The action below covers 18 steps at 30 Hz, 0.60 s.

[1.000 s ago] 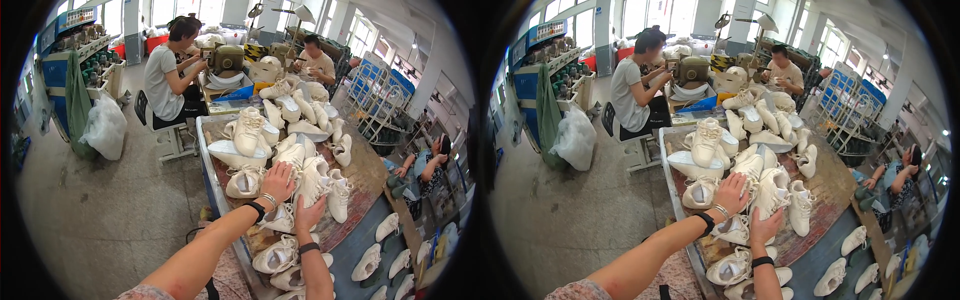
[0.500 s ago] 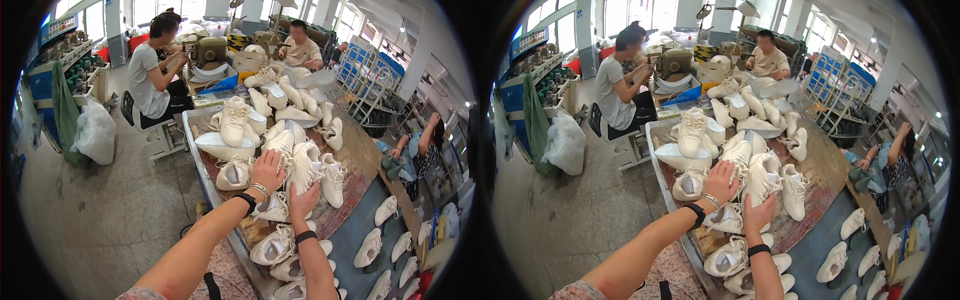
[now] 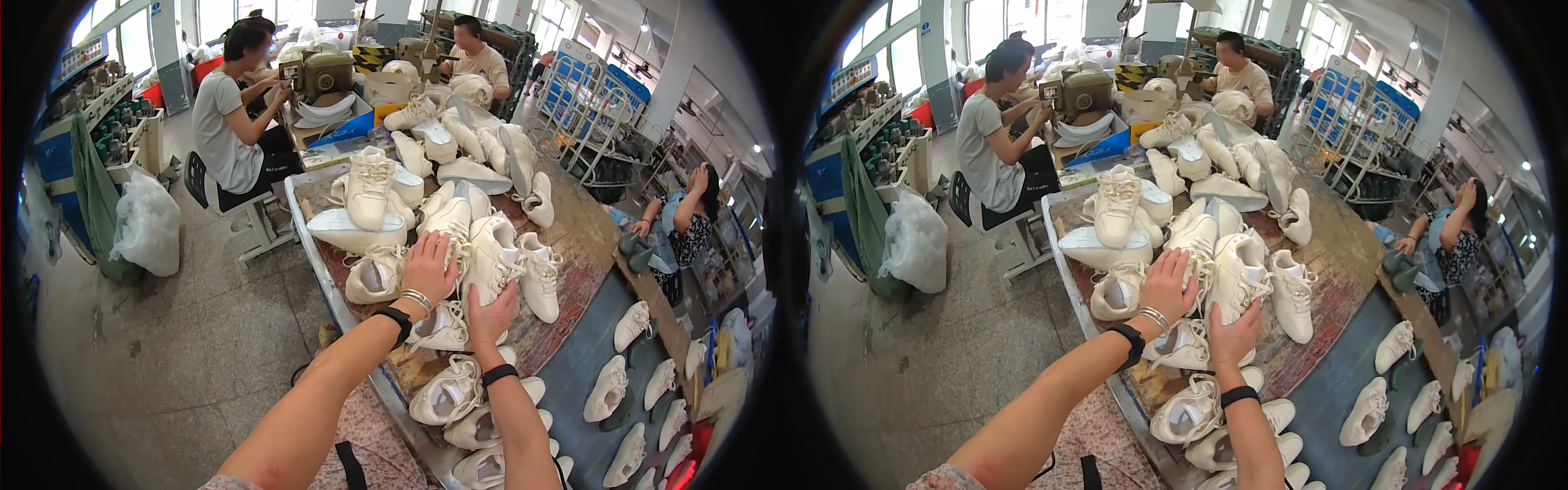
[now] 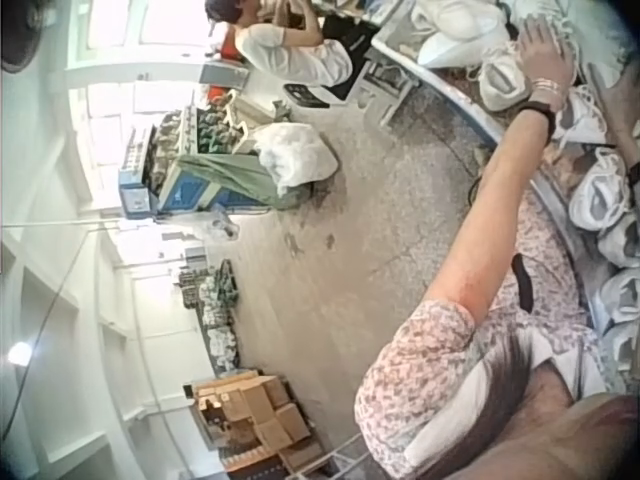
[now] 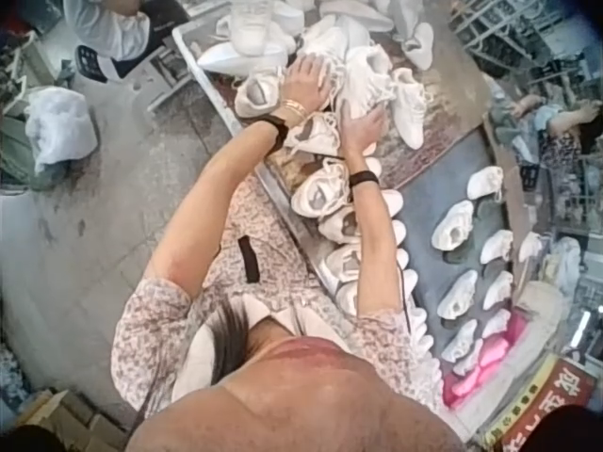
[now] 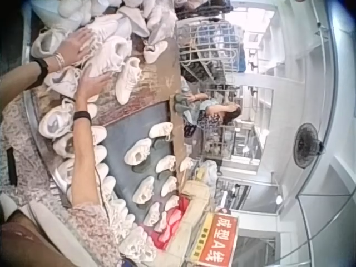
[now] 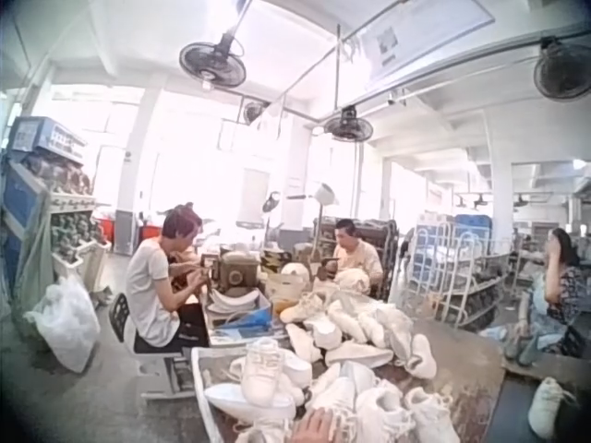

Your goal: Organizing and moving white sneakers from a pile to specific positions on a workbench in a shoe factory.

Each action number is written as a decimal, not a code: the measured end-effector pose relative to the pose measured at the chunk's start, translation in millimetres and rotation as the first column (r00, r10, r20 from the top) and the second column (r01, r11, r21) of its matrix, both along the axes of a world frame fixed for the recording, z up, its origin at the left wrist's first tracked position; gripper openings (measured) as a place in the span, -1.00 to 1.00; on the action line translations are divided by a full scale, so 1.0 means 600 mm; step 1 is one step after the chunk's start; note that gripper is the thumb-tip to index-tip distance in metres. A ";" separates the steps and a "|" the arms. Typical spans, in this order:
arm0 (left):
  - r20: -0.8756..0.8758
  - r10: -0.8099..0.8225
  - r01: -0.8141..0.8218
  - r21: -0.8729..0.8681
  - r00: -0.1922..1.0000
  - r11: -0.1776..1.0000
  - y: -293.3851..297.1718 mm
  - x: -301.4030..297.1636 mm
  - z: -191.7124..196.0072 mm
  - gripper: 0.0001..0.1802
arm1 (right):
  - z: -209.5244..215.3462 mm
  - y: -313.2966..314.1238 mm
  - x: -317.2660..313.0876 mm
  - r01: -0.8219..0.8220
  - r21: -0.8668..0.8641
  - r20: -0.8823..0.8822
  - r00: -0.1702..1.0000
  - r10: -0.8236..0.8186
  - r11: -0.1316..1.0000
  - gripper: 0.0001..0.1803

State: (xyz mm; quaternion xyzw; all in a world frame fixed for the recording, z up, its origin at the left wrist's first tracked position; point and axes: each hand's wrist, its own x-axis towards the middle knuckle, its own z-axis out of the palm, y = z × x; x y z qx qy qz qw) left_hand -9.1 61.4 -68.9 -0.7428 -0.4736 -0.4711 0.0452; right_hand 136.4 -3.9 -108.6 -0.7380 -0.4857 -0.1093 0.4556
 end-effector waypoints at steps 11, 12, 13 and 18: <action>0.004 -0.004 0.003 0.020 1.000 1.000 0.003 0.003 -0.001 -0.43 | 0.006 0.000 0.000 -0.006 0.035 0.015 1.000 0.006 0.999 -0.04; 0.004 -0.011 0.011 0.012 1.000 1.000 0.003 0.001 0.002 -0.42 | 0.008 0.000 -0.002 -0.017 0.050 0.008 1.000 0.016 0.999 -0.04; 0.001 -0.017 0.017 -0.001 1.000 1.000 0.001 0.001 0.002 -0.42 | 0.007 -0.002 -0.002 -0.010 0.037 0.005 1.000 0.010 0.999 -0.04; 0.002 -0.016 0.015 0.021 1.000 1.000 0.003 0.003 -0.001 -0.43 | 0.004 -0.001 0.002 -0.010 0.053 0.018 1.000 0.009 0.999 -0.04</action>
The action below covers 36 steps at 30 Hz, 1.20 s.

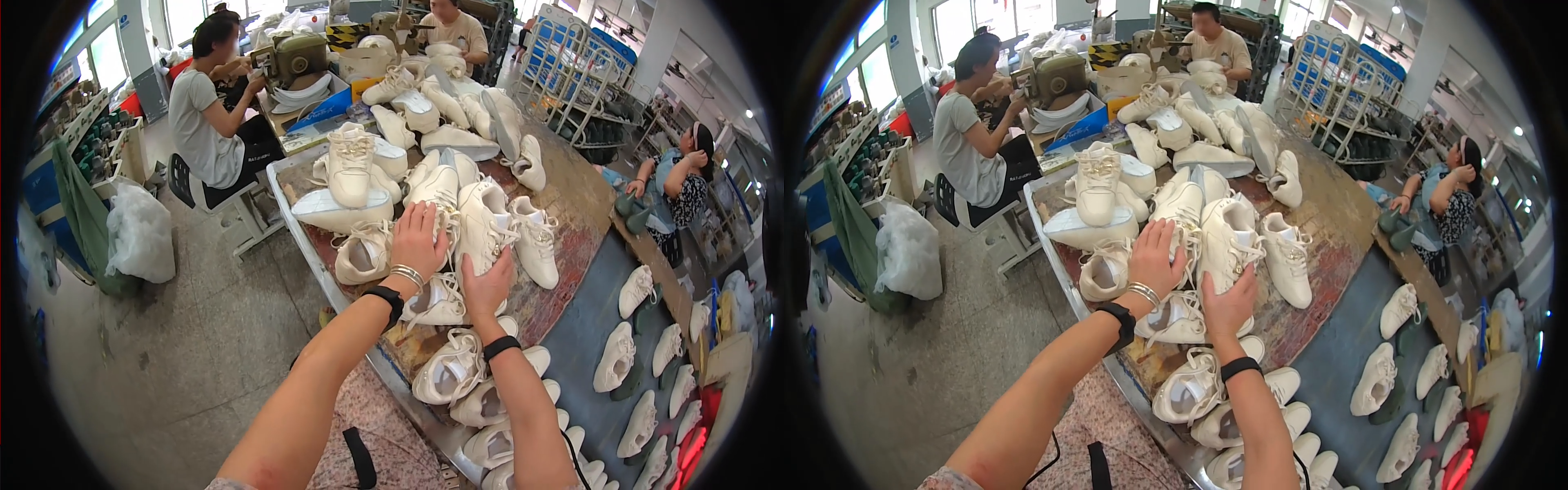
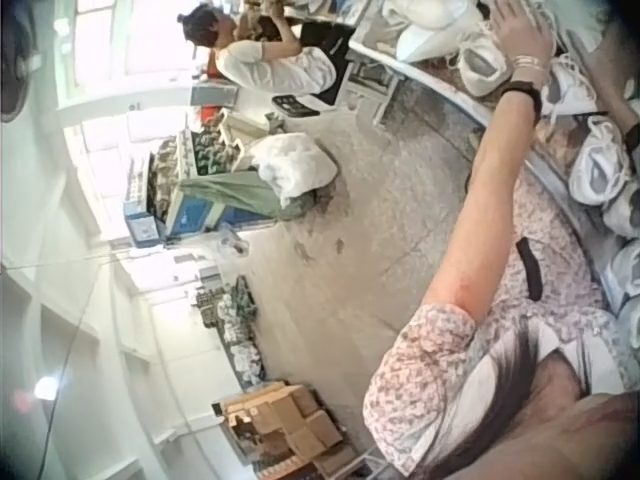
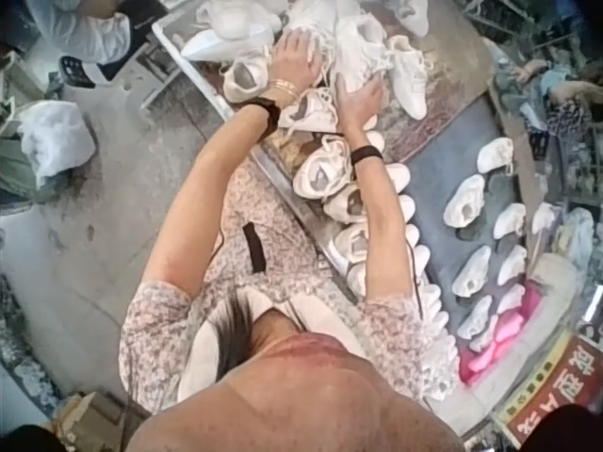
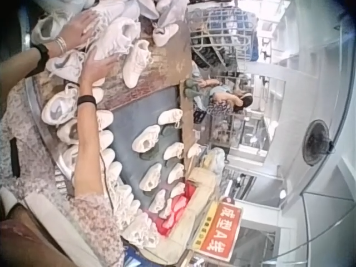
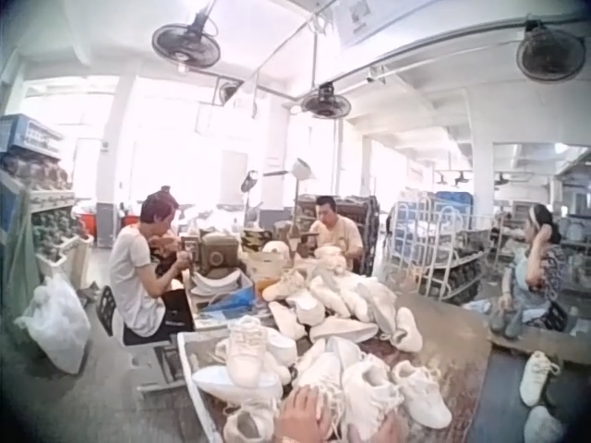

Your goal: Organizing and moving white sneakers from a pile to specific positions on a workbench in a shoe factory.

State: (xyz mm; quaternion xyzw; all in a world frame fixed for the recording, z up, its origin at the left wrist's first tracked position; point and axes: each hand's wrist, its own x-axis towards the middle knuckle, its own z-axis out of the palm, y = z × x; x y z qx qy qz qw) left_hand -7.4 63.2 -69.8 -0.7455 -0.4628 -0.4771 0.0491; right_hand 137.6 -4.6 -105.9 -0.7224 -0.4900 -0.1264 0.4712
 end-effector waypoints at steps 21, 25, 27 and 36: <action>-0.076 -0.049 0.052 0.037 0.996 0.998 0.015 -0.012 -0.007 -0.49 | 0.009 0.001 -0.011 -0.011 -0.030 -0.084 0.996 0.008 0.999 -0.02; -0.049 -0.045 0.045 0.005 0.998 0.999 0.008 0.011 -0.001 -0.48 | 0.011 -0.005 0.005 0.006 0.024 -0.060 0.998 -0.005 1.000 -0.03; -0.051 -0.044 0.044 -0.003 0.998 0.999 0.008 0.008 0.001 -0.48 | 0.012 -0.004 0.003 -0.006 0.023 -0.070 0.998 0.008 1.000 -0.03; -0.076 -0.042 0.042 -0.002 0.996 0.999 0.008 -0.009 -0.003 -0.46 | 0.013 -0.008 -0.013 -0.025 0.034 -0.083 0.996 0.028 0.999 -0.05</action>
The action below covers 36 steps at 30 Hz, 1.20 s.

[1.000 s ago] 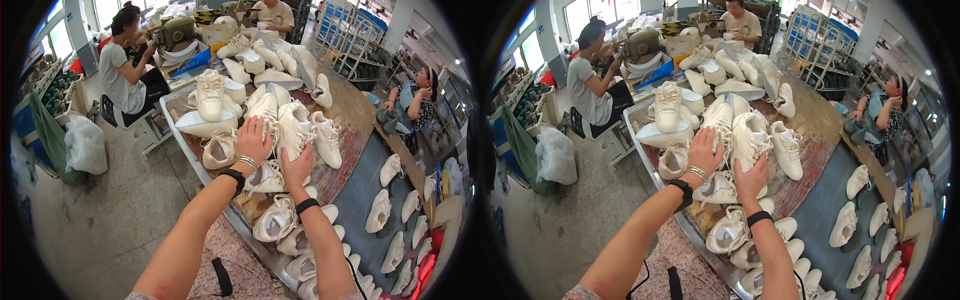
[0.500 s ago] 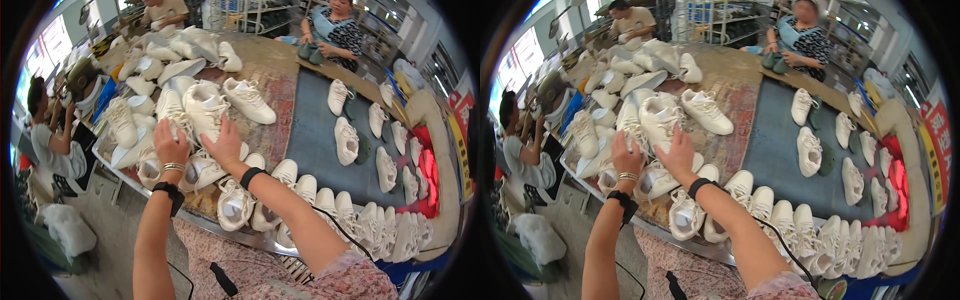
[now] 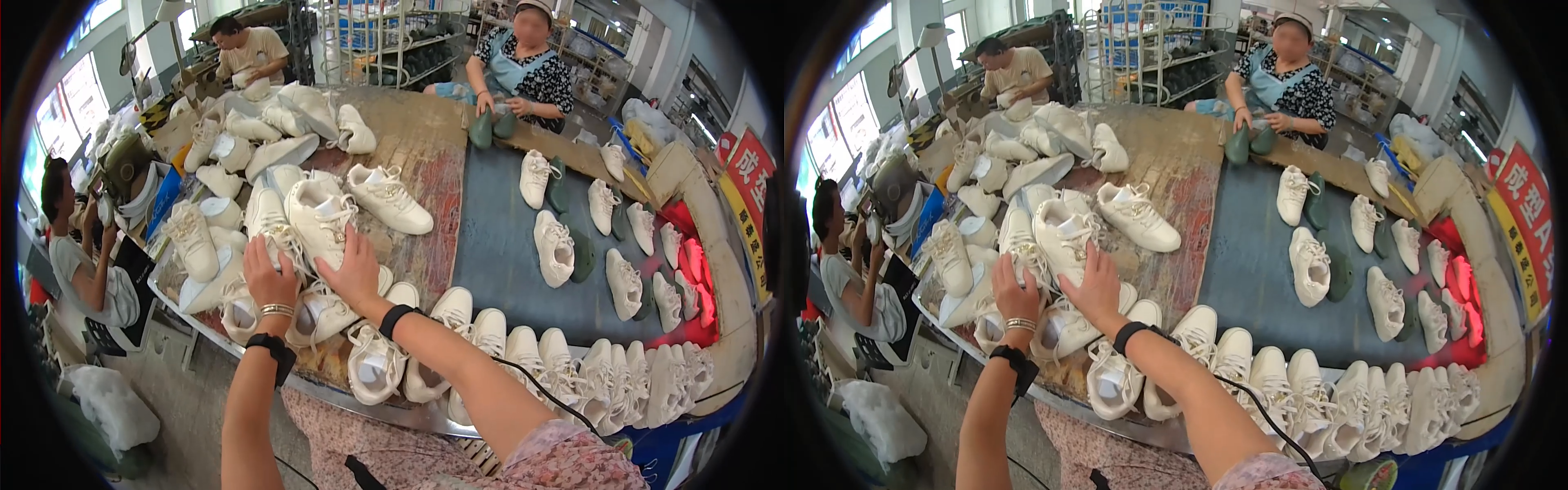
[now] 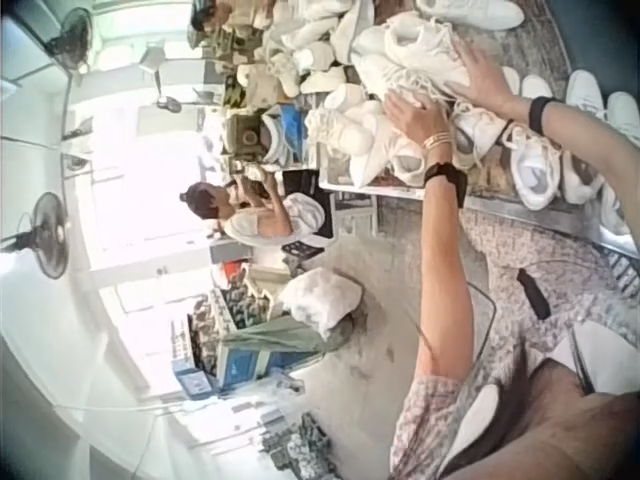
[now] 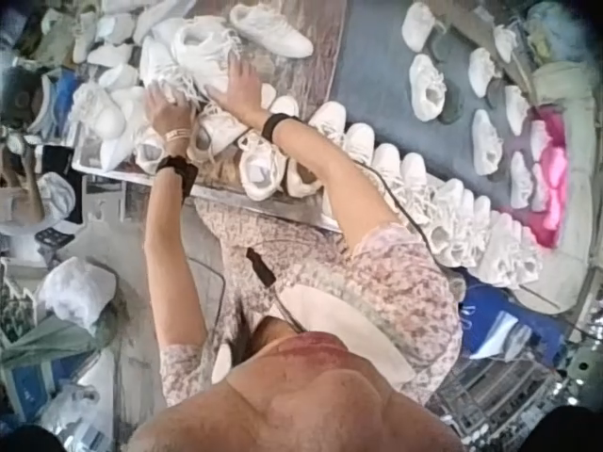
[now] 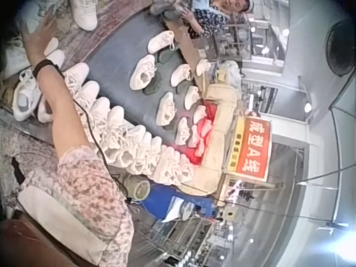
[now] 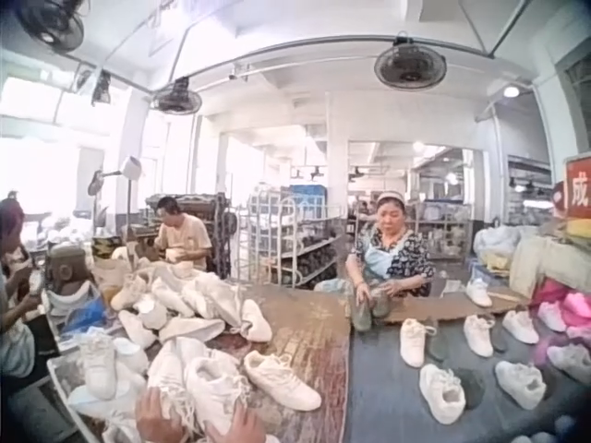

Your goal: Organizing and moving white sneakers from a pile to specific positions on a workbench in a shoe factory.

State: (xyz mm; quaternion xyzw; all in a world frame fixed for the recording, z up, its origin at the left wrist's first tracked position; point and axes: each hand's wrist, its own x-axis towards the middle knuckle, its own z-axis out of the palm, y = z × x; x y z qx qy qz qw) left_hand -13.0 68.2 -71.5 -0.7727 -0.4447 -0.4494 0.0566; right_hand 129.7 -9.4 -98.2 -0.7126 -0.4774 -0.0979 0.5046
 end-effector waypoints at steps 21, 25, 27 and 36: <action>0.011 0.039 -0.039 -0.019 0.999 0.999 0.006 0.017 -0.004 -0.43 | -0.007 0.009 0.012 0.067 -0.046 0.031 0.997 -0.066 0.997 -0.04; 0.051 0.020 -0.019 -0.011 0.998 1.000 -0.001 0.010 0.003 -0.45 | -0.004 0.009 0.002 0.032 -0.043 0.018 0.999 -0.031 0.999 -0.06; 0.058 0.046 -0.045 -0.024 0.997 0.999 -0.001 -0.001 -0.002 -0.44 | -0.006 0.008 0.001 0.024 -0.057 0.021 1.000 -0.023 0.998 -0.06; 0.057 0.031 -0.029 -0.021 0.998 0.999 -0.001 0.005 -0.005 -0.43 | -0.008 0.007 0.005 0.026 -0.079 0.032 0.999 -0.023 0.997 -0.04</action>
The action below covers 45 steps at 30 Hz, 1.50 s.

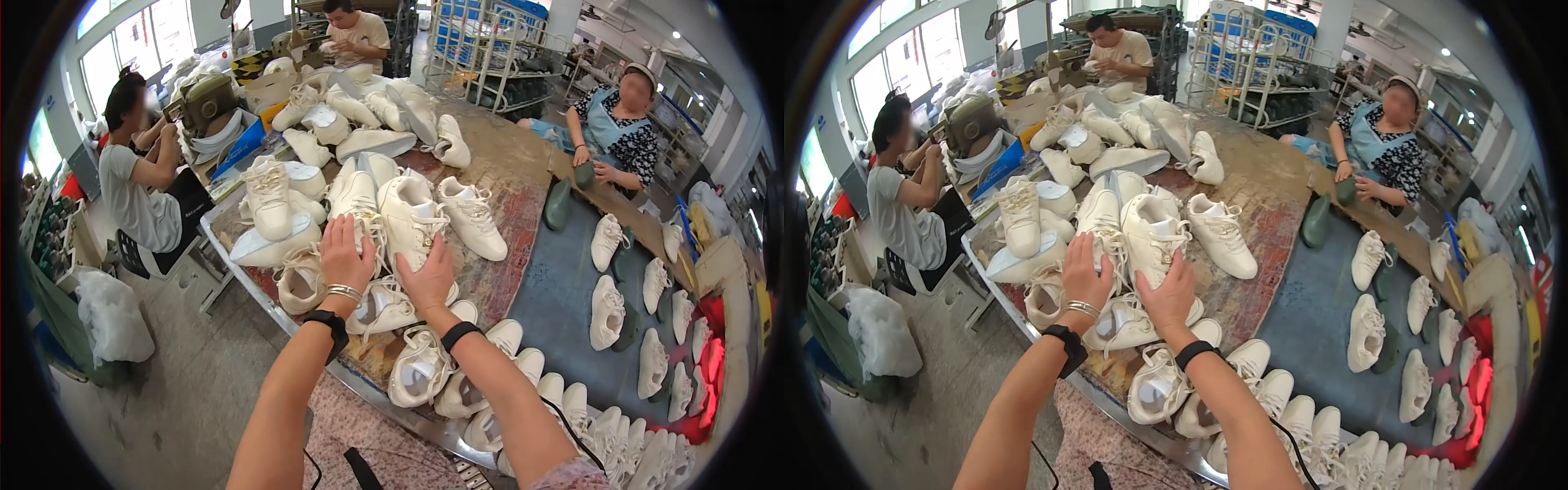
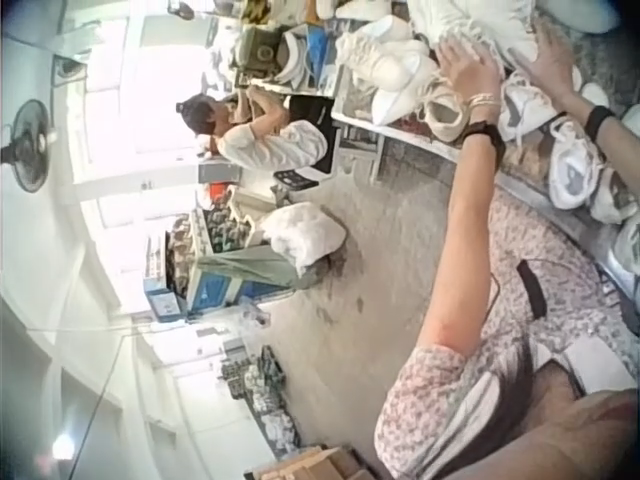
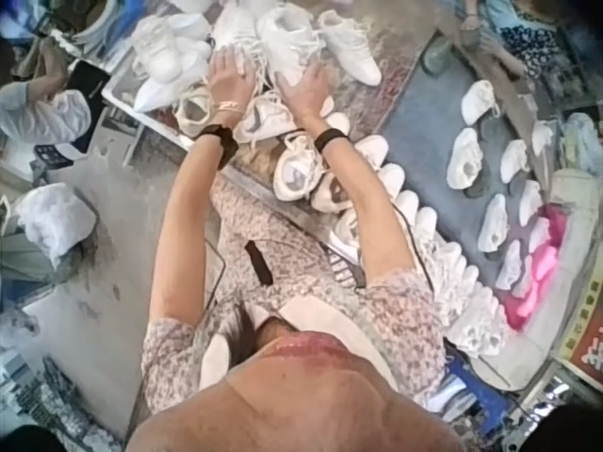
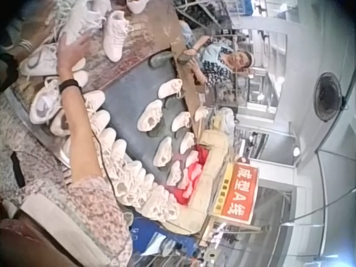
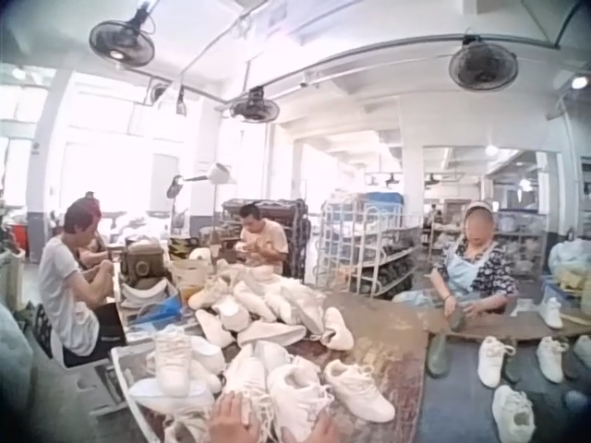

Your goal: Organizing and moving white sneakers from a pile to specific positions on a workbench in a shoe factory.

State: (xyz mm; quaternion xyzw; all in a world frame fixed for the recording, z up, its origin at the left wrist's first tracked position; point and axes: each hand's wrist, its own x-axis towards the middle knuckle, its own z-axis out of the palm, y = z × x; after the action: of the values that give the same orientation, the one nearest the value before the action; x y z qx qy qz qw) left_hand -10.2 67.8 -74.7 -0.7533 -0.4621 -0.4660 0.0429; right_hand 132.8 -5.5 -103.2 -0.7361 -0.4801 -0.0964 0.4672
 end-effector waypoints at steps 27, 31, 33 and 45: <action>-0.043 -0.004 0.006 0.030 0.999 1.000 0.002 0.001 0.000 -0.45 | 0.005 -0.004 0.001 0.000 0.063 -0.001 1.000 0.000 0.998 -0.03; -0.037 -0.020 0.021 0.023 0.999 1.000 -0.001 0.005 0.000 -0.45 | 0.004 -0.006 0.006 -0.004 0.046 -0.028 1.000 0.005 0.999 -0.04; -0.048 0.000 0.001 0.016 0.999 1.000 0.002 -0.008 -0.002 -0.45 | 0.003 -0.002 -0.008 -0.030 0.080 -0.011 0.999 0.031 0.996 -0.06; -0.027 0.014 -0.012 0.063 1.000 0.998 0.008 -0.006 0.002 -0.45 | 0.018 0.001 -0.004 -0.042 -0.002 -0.043 0.998 0.042 0.999 -0.04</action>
State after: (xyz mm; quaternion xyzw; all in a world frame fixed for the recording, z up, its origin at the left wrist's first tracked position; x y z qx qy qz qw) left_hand -13.5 72.6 -73.5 -0.7549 -0.4515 -0.4696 0.0756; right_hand 130.7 -4.7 -92.5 -0.7283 -0.4854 -0.0699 0.4785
